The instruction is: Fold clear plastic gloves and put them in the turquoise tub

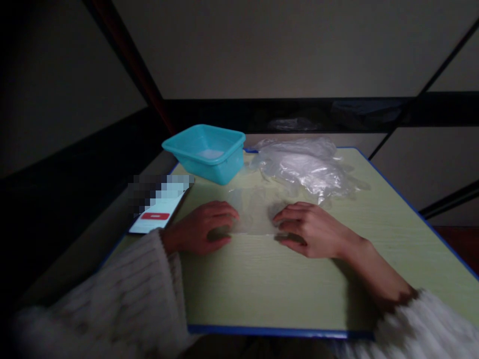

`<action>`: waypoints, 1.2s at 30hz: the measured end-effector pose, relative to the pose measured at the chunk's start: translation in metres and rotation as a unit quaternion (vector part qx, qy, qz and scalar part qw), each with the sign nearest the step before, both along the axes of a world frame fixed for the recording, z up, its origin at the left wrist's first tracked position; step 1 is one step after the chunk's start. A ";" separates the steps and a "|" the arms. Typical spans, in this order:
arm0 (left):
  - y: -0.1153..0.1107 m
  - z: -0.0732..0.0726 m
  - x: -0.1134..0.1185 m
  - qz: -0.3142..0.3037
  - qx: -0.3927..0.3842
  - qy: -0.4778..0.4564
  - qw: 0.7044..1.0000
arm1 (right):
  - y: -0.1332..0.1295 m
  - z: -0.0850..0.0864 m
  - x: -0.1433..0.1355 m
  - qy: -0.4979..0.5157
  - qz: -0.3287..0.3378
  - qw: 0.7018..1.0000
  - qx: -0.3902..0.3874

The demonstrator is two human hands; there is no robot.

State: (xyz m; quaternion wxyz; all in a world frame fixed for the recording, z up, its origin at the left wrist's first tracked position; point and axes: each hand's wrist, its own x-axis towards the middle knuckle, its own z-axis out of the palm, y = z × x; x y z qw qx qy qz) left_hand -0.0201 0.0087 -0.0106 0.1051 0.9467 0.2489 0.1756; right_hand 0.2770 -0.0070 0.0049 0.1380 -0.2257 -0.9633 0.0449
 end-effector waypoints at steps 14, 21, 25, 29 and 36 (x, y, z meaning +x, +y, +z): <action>0.000 -0.003 0.000 0.024 0.041 0.063 0.997 | -0.011 -0.001 -0.012 -0.087 -0.051 0.994 0.034; -0.002 -0.002 0.001 0.034 0.042 0.075 0.996 | -0.010 -0.006 -0.017 -0.077 -0.058 0.994 0.050; -0.001 -0.004 0.000 0.032 0.043 0.069 0.996 | -0.010 -0.006 -0.018 -0.093 -0.053 0.993 0.058; 0.000 -0.005 0.000 0.030 0.039 0.065 0.997 | -0.010 -0.007 -0.019 -0.106 -0.052 0.990 0.074; 0.001 -0.005 0.001 0.028 0.016 0.074 0.997 | -0.007 -0.011 -0.018 -0.097 -0.057 0.989 0.100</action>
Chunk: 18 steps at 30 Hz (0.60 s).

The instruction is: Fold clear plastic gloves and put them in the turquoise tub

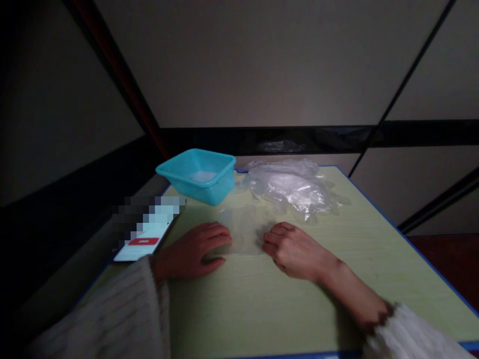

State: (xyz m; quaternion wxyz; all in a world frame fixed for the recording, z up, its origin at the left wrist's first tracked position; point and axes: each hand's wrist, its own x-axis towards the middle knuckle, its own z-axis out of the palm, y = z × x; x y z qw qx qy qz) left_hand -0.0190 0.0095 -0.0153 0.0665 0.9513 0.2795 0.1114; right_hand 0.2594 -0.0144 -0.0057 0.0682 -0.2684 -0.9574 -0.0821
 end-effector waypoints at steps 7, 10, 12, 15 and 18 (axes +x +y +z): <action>0.001 -0.001 -0.001 -0.003 -0.002 -0.009 1.000 | 0.008 -0.004 0.004 0.049 0.011 0.998 -0.038; 0.001 -0.003 -0.002 -0.003 0.000 -0.019 1.000 | 0.011 -0.003 0.007 0.095 0.007 0.991 -0.094; 0.002 -0.005 -0.002 -0.004 0.005 -0.029 1.000 | 0.011 -0.002 0.008 0.144 -0.010 0.981 -0.132; 0.004 -0.006 -0.001 -0.001 0.009 -0.042 0.999 | 0.012 -0.002 0.009 0.218 -0.039 0.957 -0.189; 0.007 -0.007 0.000 0.009 0.004 -0.060 0.998 | 0.013 -0.004 0.010 0.261 -0.076 0.934 -0.231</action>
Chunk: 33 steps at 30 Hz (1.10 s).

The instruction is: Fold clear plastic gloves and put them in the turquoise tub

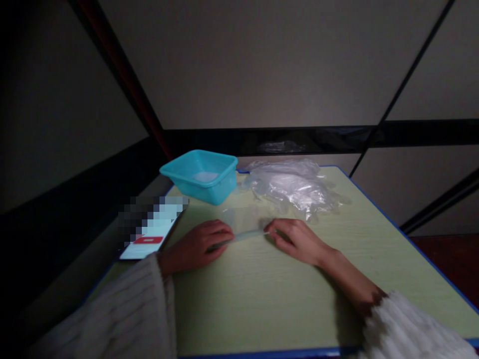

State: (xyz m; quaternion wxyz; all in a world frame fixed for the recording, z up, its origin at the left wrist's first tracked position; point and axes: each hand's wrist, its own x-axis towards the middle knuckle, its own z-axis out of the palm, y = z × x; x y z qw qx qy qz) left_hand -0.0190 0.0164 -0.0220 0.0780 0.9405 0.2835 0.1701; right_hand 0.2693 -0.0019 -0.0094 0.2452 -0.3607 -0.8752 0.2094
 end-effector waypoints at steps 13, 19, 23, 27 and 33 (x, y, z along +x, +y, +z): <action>-0.001 0.004 0.007 0.073 -0.185 -0.169 0.965 | 0.001 -0.002 -0.003 0.133 -0.114 0.984 -0.042; -0.003 0.007 0.006 0.104 -0.338 -0.215 0.910 | -0.002 0.000 -0.009 0.187 -0.151 0.961 -0.135; -0.006 0.011 0.009 0.112 -0.424 -0.276 0.855 | -0.006 0.005 -0.013 0.212 -0.174 0.947 -0.169; -0.007 0.006 0.011 0.128 -0.508 -0.331 0.785 | -0.008 0.005 -0.016 0.250 -0.171 0.932 -0.197; -0.003 -0.010 0.007 0.164 -0.545 -0.315 0.759 | -0.003 -0.002 -0.020 0.229 -0.188 0.923 -0.244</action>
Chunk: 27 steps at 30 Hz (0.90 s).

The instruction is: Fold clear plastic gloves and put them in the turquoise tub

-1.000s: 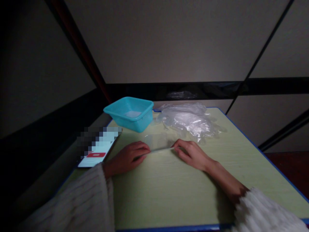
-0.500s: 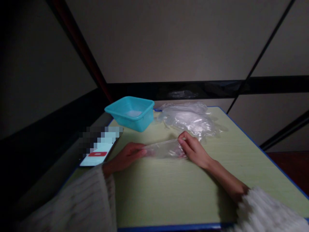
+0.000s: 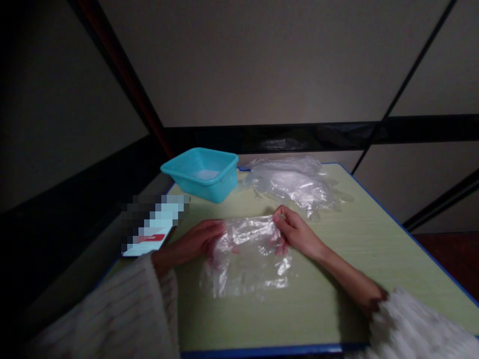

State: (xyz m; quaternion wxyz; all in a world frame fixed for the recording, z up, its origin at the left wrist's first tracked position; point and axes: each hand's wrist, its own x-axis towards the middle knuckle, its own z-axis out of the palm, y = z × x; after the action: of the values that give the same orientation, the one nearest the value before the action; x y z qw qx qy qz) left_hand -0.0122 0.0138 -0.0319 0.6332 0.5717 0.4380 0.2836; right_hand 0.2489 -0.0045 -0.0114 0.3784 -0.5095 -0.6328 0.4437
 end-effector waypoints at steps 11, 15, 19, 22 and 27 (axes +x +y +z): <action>0.008 0.008 0.004 0.083 0.076 0.085 0.990 | 0.010 -0.012 0.001 -0.024 0.016 1.000 -0.013; 0.010 0.007 0.007 0.136 0.094 0.076 0.983 | 0.012 -0.011 0.001 -0.029 0.012 0.999 -0.018; 0.011 0.006 0.007 0.153 0.107 0.076 0.980 | 0.012 -0.005 0.001 -0.045 0.015 0.999 -0.019; 0.011 0.006 0.006 0.156 0.112 0.079 0.978 | 0.012 -0.003 0.001 -0.055 0.013 0.998 -0.017; 0.013 0.004 0.007 0.155 0.118 0.088 0.977 | 0.012 -0.002 0.001 -0.068 0.015 0.998 -0.014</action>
State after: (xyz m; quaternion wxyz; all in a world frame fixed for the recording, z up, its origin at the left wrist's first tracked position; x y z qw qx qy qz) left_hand -0.0055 0.0267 -0.0281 0.4689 0.5902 0.5385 0.3766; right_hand 0.2495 0.0073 -0.0134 0.3211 -0.5341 -0.6581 0.4226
